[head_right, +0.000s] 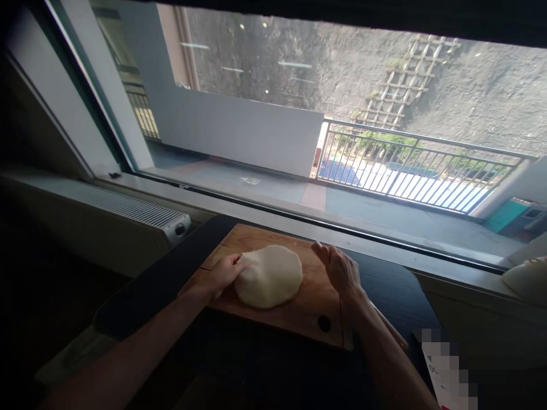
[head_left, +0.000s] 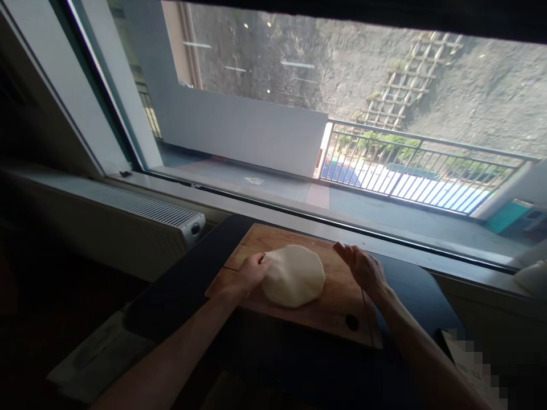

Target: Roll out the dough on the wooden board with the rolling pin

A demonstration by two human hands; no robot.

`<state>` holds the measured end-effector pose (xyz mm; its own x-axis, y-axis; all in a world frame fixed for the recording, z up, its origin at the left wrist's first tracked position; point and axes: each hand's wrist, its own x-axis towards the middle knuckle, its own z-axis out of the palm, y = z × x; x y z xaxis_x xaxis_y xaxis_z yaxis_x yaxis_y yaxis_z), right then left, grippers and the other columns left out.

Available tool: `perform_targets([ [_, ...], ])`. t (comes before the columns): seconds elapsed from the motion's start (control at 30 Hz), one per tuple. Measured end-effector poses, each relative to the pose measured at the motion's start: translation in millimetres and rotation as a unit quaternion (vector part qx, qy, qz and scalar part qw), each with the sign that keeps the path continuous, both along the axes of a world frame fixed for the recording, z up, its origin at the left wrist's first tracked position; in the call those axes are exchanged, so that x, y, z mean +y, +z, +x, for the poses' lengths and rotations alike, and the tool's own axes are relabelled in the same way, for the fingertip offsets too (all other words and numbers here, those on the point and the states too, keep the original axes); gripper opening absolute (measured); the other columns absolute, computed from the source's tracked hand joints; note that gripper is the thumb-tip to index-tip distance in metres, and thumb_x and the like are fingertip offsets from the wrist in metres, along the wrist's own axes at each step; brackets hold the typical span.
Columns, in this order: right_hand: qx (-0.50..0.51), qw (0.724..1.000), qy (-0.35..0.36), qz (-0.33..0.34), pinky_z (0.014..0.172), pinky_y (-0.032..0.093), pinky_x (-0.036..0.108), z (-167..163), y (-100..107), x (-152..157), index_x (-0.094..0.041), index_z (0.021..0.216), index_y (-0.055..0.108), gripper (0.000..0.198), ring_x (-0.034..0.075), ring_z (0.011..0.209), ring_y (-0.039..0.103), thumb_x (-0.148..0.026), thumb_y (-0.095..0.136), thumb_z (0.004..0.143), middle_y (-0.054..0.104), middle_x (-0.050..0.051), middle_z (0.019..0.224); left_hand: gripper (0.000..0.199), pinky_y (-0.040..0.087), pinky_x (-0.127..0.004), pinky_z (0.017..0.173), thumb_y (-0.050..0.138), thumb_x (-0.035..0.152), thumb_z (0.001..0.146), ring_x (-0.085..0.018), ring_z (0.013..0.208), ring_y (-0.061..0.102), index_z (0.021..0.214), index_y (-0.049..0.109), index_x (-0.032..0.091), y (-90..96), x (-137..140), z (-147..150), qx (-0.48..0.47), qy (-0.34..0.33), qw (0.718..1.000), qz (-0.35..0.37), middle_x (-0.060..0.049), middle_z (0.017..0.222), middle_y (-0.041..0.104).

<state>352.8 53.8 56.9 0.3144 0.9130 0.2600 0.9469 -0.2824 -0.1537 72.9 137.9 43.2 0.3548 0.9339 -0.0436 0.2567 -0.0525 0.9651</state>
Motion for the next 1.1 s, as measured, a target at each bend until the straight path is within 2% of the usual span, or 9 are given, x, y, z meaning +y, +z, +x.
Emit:
perform_targets([
  [0.17,-0.014,0.984,0.178,0.018,0.078,0.036,0.028,-69.6,-7.9,12.8,-0.022,0.089,0.056,0.036,0.017,0.085,0.055,-0.038,0.025,0.096,0.062,0.004,0.092,0.032,0.040,-0.025,0.054,0.058,0.046,0.070,-0.019,0.066,0.057,0.069,0.063,0.014,-10.1,27.5,-13.3,0.054,-0.020,0.998,0.012,-0.005,0.070,0.065],
  [0.27,-0.009,0.990,0.131,0.056,0.088,0.033,0.032,-93.7,-12.4,41.8,-0.023,0.102,0.055,0.033,0.019,0.097,0.051,-0.037,0.025,0.095,0.058,0.005,0.104,0.032,0.036,-0.024,0.049,0.056,0.046,0.070,-0.016,0.058,0.055,0.065,0.063,0.014,-12.3,35.9,-12.0,0.085,-0.055,0.995,-0.007,-0.003,0.063,0.063],
  [0.37,0.003,0.997,0.046,0.064,0.089,0.033,0.036,-92.8,-8.4,77.5,-0.022,0.113,0.052,0.037,0.021,0.103,0.048,-0.040,0.025,0.095,0.053,0.007,0.114,0.028,0.037,-0.023,0.049,0.057,0.042,0.069,-0.016,0.059,0.056,0.069,0.063,0.015,-18.2,37.9,-10.4,0.079,-0.056,0.995,-0.019,-0.002,0.065,0.064],
  [0.43,0.010,0.998,0.033,0.055,0.088,0.034,0.035,-90.8,-5.9,86.1,-0.022,0.116,0.051,0.038,0.021,0.104,0.048,-0.039,0.025,0.095,0.051,0.008,0.118,0.027,0.037,-0.022,0.049,0.057,0.042,0.069,-0.016,0.060,0.056,0.070,0.063,0.016,-20.8,38.0,-10.1,0.078,-0.058,0.995,-0.021,-0.002,0.066,0.064],
  [0.63,-0.001,0.985,0.171,0.030,0.096,0.031,0.033,-119.0,-18.6,24.5,-0.028,0.108,0.056,0.034,0.020,0.118,0.039,-0.041,0.027,0.095,0.054,0.002,0.118,0.024,0.036,-0.022,0.049,0.054,0.037,0.072,-0.014,0.059,0.054,0.073,0.062,0.015,-22.1,37.4,-10.9,0.090,-0.058,0.994,0.007,-0.002,0.067,0.064],
  [0.7,-0.008,0.985,0.171,0.035,0.099,0.027,0.035,-119.4,-20.9,22.2,-0.028,0.108,0.057,0.034,0.020,0.121,0.036,-0.041,0.028,0.095,0.055,0.002,0.117,0.024,0.036,-0.021,0.049,0.053,0.037,0.073,-0.014,0.059,0.055,0.074,0.062,0.015,-21.8,36.4,-11.0,0.092,-0.056,0.994,0.009,-0.002,0.068,0.064],
  [0.93,0.027,0.999,0.029,0.015,0.093,0.033,0.039,-79.7,-7.5,104.6,-0.021,0.112,0.056,0.041,0.024,0.114,0.043,-0.042,0.025,0.095,0.049,0.009,0.124,0.029,0.040,-0.022,0.054,0.053,0.041,0.073,-0.017,0.066,0.060,0.079,0.063,0.015,-17.0,32.1,-11.7,0.066,-0.061,0.996,-0.021,-0.003,0.073,0.067],
  [1.0,0.026,0.997,0.066,0.014,0.094,0.034,0.038,-85.9,-9.7,90.2,-0.023,0.113,0.056,0.041,0.023,0.118,0.040,-0.043,0.024,0.095,0.049,0.008,0.125,0.029,0.039,-0.022,0.053,0.053,0.042,0.073,-0.016,0.065,0.059,0.078,0.063,0.015,-16.2,31.6,-12.0,0.065,-0.058,0.996,-0.020,-0.003,0.072,0.066],
  [1.1,0.009,0.988,0.154,0.014,0.098,0.031,0.037,-107.1,-21.0,38.4,-0.027,0.115,0.054,0.040,0.023,0.127,0.031,-0.047,0.026,0.094,0.051,0.003,0.126,0.029,0.038,-0.022,0.051,0.054,0.043,0.073,-0.015,0.062,0.056,0.077,0.063,0.015,-17.2,32.1,-12.2,0.074,-0.050,0.996,-0.017,-0.002,0.069,0.065],
])
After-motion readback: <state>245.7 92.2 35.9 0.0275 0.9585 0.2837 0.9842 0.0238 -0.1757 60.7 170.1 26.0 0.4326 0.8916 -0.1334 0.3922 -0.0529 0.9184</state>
